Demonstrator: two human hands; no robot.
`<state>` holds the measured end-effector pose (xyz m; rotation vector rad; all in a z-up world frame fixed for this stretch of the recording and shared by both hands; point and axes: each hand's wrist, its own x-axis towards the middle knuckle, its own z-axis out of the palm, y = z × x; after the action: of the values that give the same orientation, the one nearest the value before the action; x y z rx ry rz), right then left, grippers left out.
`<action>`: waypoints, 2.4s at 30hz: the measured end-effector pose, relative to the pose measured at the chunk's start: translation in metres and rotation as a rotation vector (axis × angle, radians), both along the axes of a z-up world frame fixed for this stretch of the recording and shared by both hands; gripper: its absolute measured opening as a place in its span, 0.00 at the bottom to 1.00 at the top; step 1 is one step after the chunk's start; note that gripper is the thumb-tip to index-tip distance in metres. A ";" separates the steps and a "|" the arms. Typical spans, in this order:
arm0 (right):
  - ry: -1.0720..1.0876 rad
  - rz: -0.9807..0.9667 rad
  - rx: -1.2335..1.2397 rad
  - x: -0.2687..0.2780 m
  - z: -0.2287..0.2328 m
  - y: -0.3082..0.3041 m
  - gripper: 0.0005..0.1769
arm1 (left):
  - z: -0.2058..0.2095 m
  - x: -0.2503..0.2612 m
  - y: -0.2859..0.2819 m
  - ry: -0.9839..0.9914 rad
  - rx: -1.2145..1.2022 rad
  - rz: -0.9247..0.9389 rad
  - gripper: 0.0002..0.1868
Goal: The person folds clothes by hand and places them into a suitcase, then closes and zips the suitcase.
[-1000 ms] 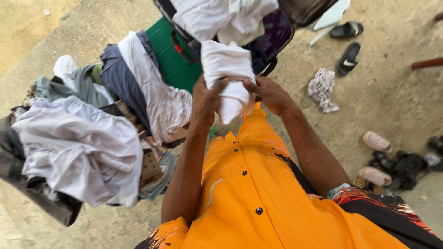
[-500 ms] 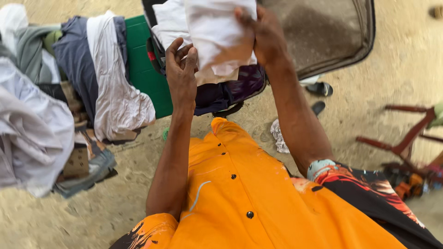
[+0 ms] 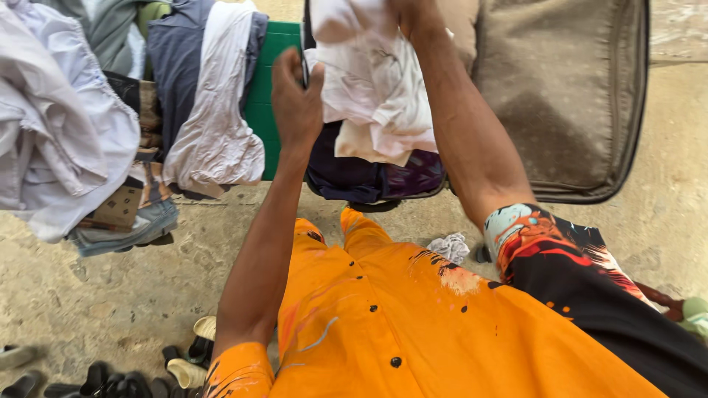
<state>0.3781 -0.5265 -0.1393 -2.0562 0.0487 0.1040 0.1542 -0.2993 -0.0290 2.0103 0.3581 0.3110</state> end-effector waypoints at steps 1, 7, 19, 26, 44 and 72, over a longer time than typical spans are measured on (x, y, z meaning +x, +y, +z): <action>-0.003 0.016 -0.081 0.003 -0.017 0.006 0.21 | -0.008 0.013 0.002 -0.062 0.086 -0.022 0.32; -0.146 -0.095 -0.374 -0.017 -0.037 0.029 0.16 | -0.064 0.069 0.018 -0.233 0.400 -0.174 0.37; -0.139 0.268 -0.829 -0.133 0.055 0.053 0.46 | -0.145 -0.007 0.067 0.117 0.139 -0.063 0.25; -0.369 0.236 -0.848 -0.226 0.066 0.102 0.33 | -0.197 -0.028 0.160 0.413 0.180 -0.050 0.21; 0.117 0.263 -0.274 -0.294 0.015 0.310 0.13 | -0.199 -0.098 0.341 0.268 0.244 -0.374 0.09; -0.144 0.117 0.103 -0.313 0.186 0.229 0.09 | 0.100 -0.041 0.279 -0.110 0.277 -1.010 0.18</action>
<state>0.0650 -0.2972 0.0464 -1.9574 -0.1637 0.0299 0.1130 -0.0199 0.0715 2.1610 -0.8035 -0.1812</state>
